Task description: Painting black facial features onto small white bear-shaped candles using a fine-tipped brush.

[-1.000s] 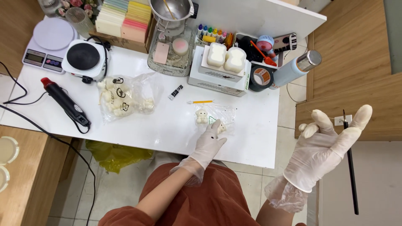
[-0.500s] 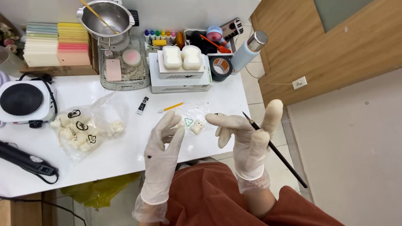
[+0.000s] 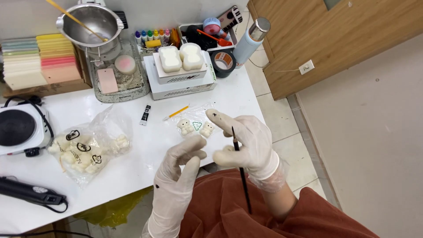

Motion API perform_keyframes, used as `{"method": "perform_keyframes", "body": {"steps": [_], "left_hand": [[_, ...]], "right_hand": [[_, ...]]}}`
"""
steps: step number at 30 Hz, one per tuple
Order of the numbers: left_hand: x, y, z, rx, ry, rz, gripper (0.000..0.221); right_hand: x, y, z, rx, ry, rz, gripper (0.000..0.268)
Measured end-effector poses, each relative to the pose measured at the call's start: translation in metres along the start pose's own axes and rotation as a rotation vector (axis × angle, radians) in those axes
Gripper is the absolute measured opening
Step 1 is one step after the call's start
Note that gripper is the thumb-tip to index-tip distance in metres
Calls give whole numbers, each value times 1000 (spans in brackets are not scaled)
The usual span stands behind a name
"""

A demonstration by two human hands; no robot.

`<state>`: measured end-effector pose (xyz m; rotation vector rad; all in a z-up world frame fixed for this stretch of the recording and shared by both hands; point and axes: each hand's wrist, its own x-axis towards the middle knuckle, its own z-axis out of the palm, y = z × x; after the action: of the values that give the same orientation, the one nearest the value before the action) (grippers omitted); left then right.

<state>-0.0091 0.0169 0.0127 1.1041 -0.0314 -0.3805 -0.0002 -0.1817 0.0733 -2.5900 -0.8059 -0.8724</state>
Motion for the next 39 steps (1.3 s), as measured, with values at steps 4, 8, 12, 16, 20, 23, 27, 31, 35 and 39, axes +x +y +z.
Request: {"method": "perform_keyframes", "body": {"steps": [4, 8, 12, 16, 20, 23, 27, 31, 35, 39], "left_hand": [[0, 2, 4, 75, -123, -172, 41], [4, -1, 28, 326, -409, -82, 44], [6, -5, 52, 264, -428, -299, 36], [15, -3, 66, 268, -424, -311, 30], [23, -21, 79, 252, -369, -377, 24], [31, -27, 92, 485, -339, -443, 23], [48, -24, 125, 318, -259, -489, 22], [61, -38, 143, 334, -272, -393, 22], [79, -49, 176, 424, -202, -391, 24], [100, -61, 210, 530, -223, -408, 27]], "right_hand": [[-13, 18, 2, -32, -57, -12, 48], [-7, 25, -2, -145, -120, 8, 53], [2, 27, -8, -160, -144, 17, 56], [-12, 42, -5, -206, -117, 13, 57], [-28, 62, -3, -177, -61, 65, 52], [-48, 79, -3, -95, -13, 85, 50], [-77, 106, -12, -29, 90, 133, 50], [-112, 127, -34, 392, 264, 491, 56], [-163, 148, -70, 879, 648, 584, 67], [-192, 150, -111, 615, 648, 612, 66]]}}
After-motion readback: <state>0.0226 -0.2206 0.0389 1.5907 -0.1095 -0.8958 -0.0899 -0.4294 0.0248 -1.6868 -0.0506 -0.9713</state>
